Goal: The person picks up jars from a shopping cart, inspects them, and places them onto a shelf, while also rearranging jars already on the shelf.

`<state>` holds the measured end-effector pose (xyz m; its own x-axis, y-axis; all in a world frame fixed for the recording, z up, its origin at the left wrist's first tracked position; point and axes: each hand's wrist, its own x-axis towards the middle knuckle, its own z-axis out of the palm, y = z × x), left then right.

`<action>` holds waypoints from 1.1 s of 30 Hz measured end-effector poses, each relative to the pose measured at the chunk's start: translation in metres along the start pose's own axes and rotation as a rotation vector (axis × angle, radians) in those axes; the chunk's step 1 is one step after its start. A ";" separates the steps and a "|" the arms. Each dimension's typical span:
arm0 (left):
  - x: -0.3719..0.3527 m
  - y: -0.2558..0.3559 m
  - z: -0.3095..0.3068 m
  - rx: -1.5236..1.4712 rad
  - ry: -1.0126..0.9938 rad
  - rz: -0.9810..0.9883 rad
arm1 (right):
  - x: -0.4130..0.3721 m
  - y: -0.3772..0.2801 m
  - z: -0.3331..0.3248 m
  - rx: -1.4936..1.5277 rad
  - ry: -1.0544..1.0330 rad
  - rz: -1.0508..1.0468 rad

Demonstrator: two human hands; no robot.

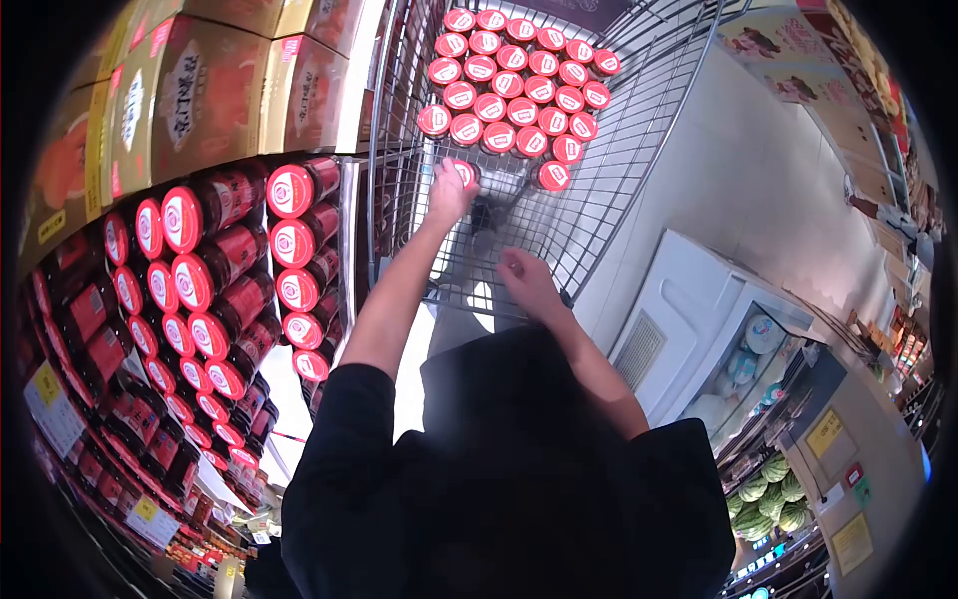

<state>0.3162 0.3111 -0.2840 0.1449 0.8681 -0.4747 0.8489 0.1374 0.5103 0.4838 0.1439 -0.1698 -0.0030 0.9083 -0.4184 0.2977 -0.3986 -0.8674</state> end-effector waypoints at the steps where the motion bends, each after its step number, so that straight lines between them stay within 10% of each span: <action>1: -0.012 0.008 -0.005 -0.070 0.057 -0.024 | 0.004 -0.004 -0.004 -0.002 -0.008 -0.010; 4: -0.067 0.036 -0.040 -0.227 0.181 -0.046 | 0.016 -0.015 -0.015 -0.001 -0.102 0.146; 12: -0.214 0.057 -0.131 -0.558 0.191 -0.138 | 0.024 -0.072 -0.022 -0.224 -0.032 -0.607; 18: -0.306 0.055 -0.202 -0.740 0.257 -0.063 | -0.022 -0.132 0.009 -0.131 -0.283 -0.642; 26: -0.413 -0.006 -0.200 -0.933 0.480 0.271 | -0.059 -0.171 0.075 0.379 -0.706 -0.413; 33: -0.469 -0.052 -0.142 -1.277 0.916 0.064 | -0.083 -0.161 0.156 0.492 -1.173 0.024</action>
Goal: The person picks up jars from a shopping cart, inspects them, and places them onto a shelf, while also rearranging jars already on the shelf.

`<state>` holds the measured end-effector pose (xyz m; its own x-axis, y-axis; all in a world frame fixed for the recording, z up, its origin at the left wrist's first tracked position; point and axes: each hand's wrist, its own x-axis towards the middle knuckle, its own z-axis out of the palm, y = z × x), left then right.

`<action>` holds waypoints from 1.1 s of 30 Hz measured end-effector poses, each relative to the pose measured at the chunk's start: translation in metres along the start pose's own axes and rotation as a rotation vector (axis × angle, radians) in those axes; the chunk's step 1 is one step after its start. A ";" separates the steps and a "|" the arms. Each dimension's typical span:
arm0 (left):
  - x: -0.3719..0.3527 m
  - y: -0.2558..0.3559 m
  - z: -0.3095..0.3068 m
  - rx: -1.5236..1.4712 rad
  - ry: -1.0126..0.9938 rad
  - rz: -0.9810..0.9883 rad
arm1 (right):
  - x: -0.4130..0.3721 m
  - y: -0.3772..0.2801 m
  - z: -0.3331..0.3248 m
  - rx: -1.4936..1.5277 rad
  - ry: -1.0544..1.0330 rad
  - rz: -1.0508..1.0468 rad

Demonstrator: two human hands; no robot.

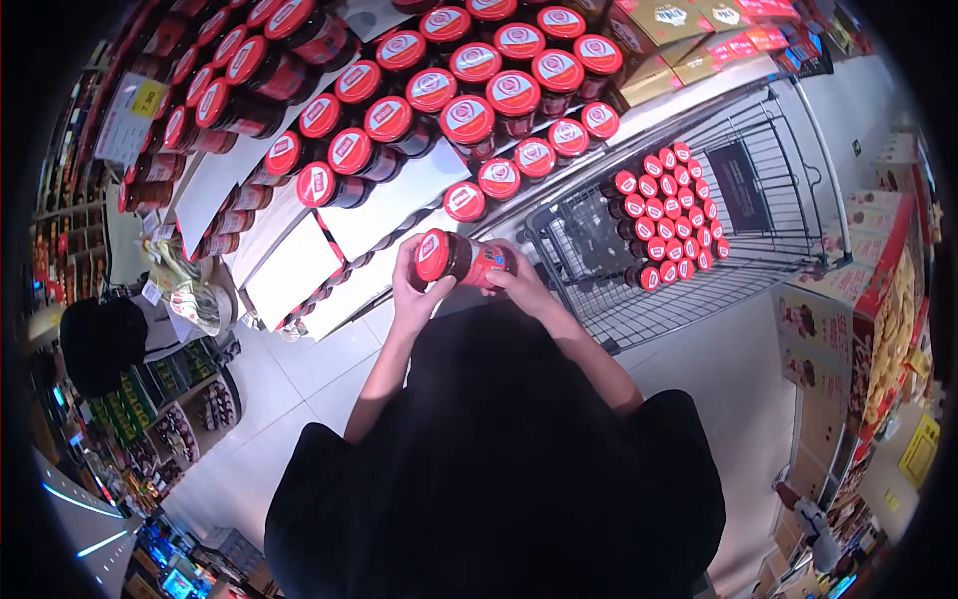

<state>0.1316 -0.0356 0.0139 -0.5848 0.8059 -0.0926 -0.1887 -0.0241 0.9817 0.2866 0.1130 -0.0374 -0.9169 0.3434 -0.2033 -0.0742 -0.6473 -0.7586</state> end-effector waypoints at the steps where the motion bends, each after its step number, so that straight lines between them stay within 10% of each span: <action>1: -0.003 -0.002 -0.005 -0.005 0.130 0.011 | 0.008 0.006 0.011 0.036 0.027 0.059; 8: 0.008 -0.015 -0.033 0.422 0.490 0.206 | 0.051 0.040 0.055 0.105 0.177 0.261; 22: 0.048 -0.065 -0.023 0.778 0.389 0.148 | 0.032 0.052 0.024 -0.300 0.263 0.299; 33: 0.027 -0.070 -0.023 0.495 0.264 0.097 | 0.007 0.057 -0.018 -0.252 0.448 0.315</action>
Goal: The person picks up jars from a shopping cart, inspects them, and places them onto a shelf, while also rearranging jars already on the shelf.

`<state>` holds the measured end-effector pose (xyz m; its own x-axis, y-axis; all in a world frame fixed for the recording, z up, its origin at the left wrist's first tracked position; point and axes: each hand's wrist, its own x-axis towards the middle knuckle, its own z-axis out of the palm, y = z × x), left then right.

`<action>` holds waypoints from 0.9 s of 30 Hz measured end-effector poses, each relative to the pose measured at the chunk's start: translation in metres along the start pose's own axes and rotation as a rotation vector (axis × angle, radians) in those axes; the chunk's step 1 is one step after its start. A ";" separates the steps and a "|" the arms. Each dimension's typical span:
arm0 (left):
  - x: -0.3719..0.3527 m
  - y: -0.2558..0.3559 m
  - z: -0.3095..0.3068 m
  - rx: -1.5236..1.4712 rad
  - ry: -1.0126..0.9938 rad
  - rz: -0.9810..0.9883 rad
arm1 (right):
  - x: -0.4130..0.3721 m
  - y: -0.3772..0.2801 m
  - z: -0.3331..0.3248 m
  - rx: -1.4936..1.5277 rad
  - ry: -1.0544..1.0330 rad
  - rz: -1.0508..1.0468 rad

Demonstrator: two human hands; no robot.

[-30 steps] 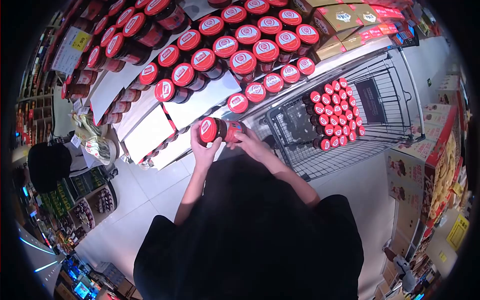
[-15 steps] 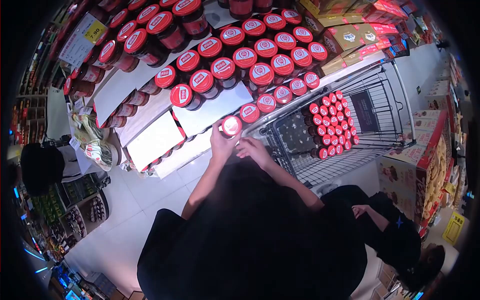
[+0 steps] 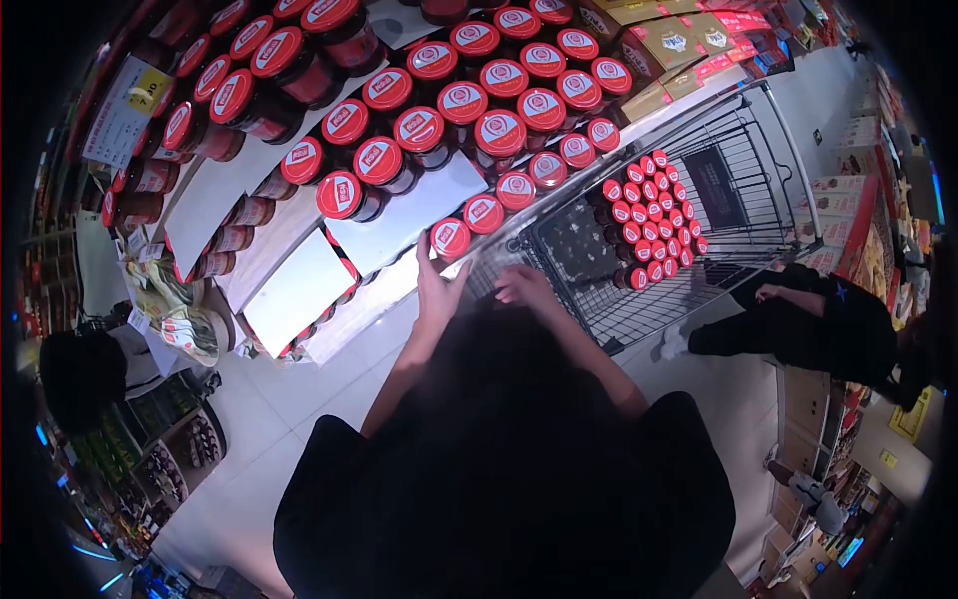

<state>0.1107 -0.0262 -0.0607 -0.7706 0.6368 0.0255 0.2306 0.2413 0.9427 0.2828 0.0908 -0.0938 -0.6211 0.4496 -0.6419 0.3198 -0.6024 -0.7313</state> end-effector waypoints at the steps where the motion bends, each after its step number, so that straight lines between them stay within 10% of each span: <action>1: -0.008 -0.002 -0.006 0.014 0.006 0.008 | 0.000 0.005 -0.009 0.046 0.021 -0.003; 10: -0.016 0.006 0.011 0.055 -0.262 0.384 | -0.012 0.061 -0.098 0.274 0.355 -0.057; 22: 0.006 0.025 0.267 0.144 -1.199 0.368 | -0.056 0.097 -0.152 -0.418 1.028 -0.225; 27: -0.020 -0.016 0.376 0.314 -1.401 0.412 | -0.053 0.123 -0.150 -0.517 0.962 -0.112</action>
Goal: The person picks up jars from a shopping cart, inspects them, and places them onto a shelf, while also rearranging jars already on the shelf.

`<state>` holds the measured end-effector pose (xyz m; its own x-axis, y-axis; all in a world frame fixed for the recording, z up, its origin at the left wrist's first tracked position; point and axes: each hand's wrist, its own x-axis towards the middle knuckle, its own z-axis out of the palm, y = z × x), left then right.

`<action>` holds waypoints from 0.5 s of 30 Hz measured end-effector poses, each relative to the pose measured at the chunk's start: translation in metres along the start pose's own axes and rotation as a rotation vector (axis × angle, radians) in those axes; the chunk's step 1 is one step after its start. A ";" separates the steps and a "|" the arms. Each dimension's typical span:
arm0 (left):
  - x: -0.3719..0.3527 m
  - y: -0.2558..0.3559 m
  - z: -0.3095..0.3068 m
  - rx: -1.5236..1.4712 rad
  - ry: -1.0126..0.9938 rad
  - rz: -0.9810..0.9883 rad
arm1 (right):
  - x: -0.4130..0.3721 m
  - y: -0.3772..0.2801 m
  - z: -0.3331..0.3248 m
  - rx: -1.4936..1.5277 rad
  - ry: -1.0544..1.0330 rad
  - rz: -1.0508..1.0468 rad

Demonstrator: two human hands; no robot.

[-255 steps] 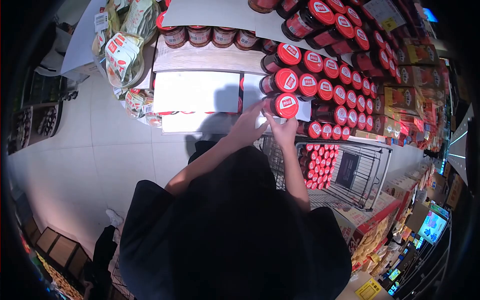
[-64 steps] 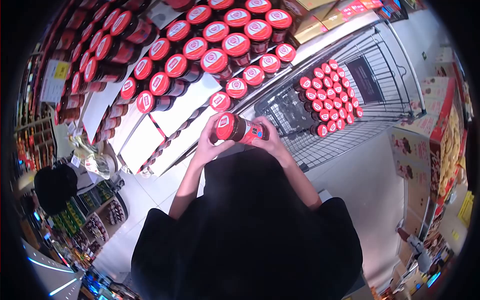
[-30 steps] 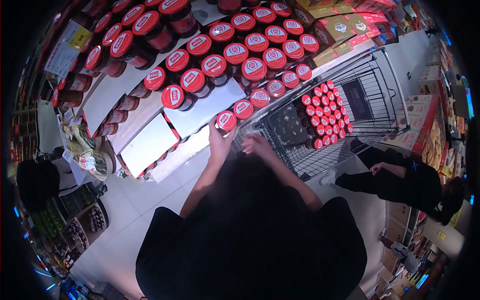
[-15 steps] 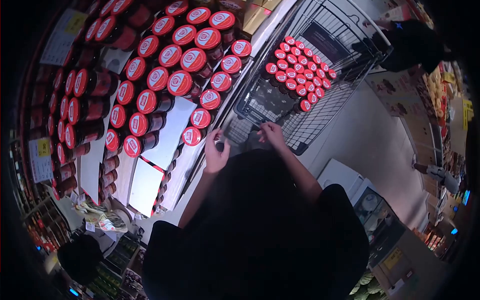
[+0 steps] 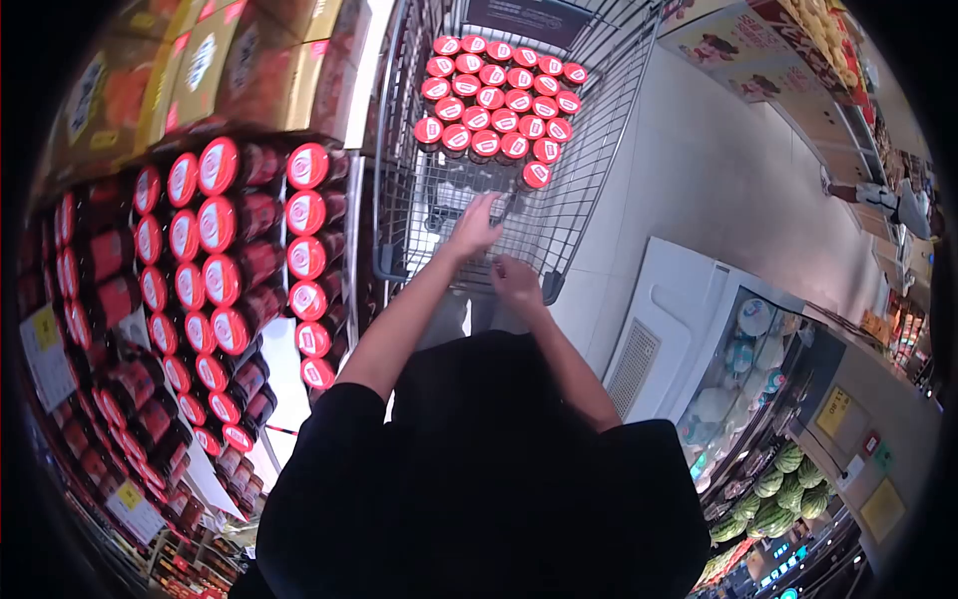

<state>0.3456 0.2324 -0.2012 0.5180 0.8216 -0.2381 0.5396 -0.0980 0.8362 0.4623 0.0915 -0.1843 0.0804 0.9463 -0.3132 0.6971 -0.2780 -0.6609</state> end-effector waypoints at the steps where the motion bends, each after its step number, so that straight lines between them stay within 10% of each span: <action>1: 0.015 0.000 0.008 -0.021 -0.031 -0.033 | 0.000 -0.009 -0.002 0.023 0.059 0.017; 9: 0.124 -0.032 0.098 0.125 0.023 0.232 | 0.006 -0.019 -0.010 0.024 0.188 0.024; 15: 0.138 -0.031 0.110 0.217 -0.014 0.005 | 0.008 -0.017 -0.008 0.022 0.203 -0.011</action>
<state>0.4733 0.2873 -0.3147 0.5298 0.8127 -0.2424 0.6663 -0.2220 0.7119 0.4571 0.1047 -0.1699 0.2165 0.9626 -0.1629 0.6829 -0.2686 -0.6793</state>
